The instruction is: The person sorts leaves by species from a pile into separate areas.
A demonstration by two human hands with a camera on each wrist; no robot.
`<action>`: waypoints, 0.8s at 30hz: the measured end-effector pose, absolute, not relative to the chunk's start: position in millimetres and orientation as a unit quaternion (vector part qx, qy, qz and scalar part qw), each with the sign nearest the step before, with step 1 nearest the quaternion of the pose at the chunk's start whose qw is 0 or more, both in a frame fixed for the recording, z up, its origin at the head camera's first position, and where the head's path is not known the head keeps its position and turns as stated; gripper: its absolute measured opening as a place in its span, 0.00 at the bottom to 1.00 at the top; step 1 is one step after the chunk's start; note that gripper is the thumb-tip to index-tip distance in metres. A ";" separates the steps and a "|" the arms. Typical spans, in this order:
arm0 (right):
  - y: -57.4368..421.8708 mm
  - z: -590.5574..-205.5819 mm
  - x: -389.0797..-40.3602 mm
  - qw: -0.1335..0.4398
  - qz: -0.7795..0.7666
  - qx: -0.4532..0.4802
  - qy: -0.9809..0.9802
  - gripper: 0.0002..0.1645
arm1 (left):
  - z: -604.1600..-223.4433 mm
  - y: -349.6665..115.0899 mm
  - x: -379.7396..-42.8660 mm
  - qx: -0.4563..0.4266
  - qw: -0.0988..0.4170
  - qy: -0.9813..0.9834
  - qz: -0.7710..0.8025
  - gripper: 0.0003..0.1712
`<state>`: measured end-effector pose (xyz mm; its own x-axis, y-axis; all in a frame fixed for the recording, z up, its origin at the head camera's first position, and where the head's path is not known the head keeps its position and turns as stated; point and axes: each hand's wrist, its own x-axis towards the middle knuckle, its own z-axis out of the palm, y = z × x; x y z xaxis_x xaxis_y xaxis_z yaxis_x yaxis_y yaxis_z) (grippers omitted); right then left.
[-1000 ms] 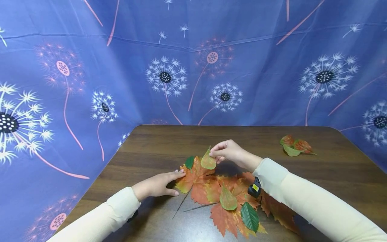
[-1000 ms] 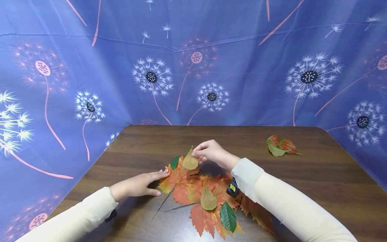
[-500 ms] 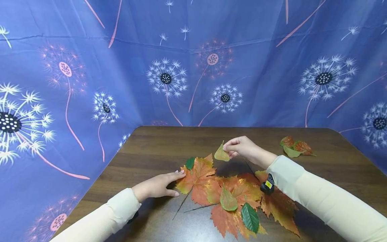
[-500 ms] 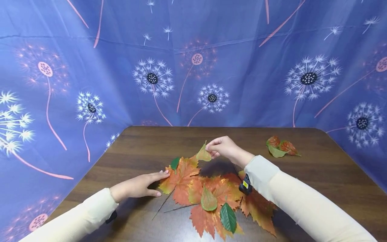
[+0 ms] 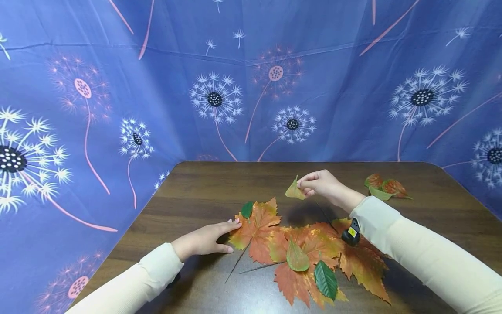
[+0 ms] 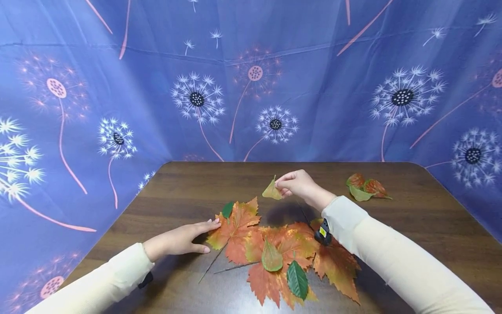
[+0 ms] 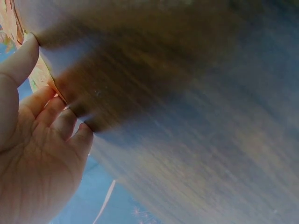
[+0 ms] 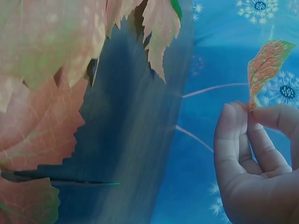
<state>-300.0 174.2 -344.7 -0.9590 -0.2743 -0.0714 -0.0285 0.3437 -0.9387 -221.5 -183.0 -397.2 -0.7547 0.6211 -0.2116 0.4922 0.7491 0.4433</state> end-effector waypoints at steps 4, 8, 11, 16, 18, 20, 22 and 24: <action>178.3 -341.9 -303.1 0.095 -0.566 -0.083 0.815 0.20 | -394.5 -183.6 -222.9 0.308 0.174 0.917 0.184 0.42; 185.4 -344.3 -306.3 0.085 -0.567 -0.074 0.816 0.20 | -394.6 -184.0 -224.1 0.313 0.172 0.916 0.181 0.42; 193.2 -347.8 -308.4 0.079 -0.572 -0.068 0.813 0.20 | -396.3 -184.6 -224.2 0.316 0.168 0.917 0.178 0.42; 206.7 -347.2 -309.5 0.078 -0.584 -0.063 0.805 0.22 | -397.6 -184.9 -223.6 0.313 0.168 0.918 0.175 0.42; 211.5 -345.1 -310.1 0.075 -0.589 -0.059 0.803 0.23 | -397.2 -184.5 -223.6 0.311 0.170 0.919 0.175 0.42; 216.4 -342.8 -311.1 0.069 -0.588 -0.052 0.804 0.23 | -396.4 -184.2 -223.7 0.310 0.171 0.919 0.175 0.42; 220.6 -340.6 -311.9 0.064 -0.589 -0.047 0.805 0.24 | -395.7 -184.1 -223.7 0.311 0.171 0.919 0.174 0.42; 224.6 -339.0 -312.8 0.060 -0.591 -0.040 0.804 0.24 | -395.2 -184.3 -223.6 0.312 0.169 0.919 0.174 0.42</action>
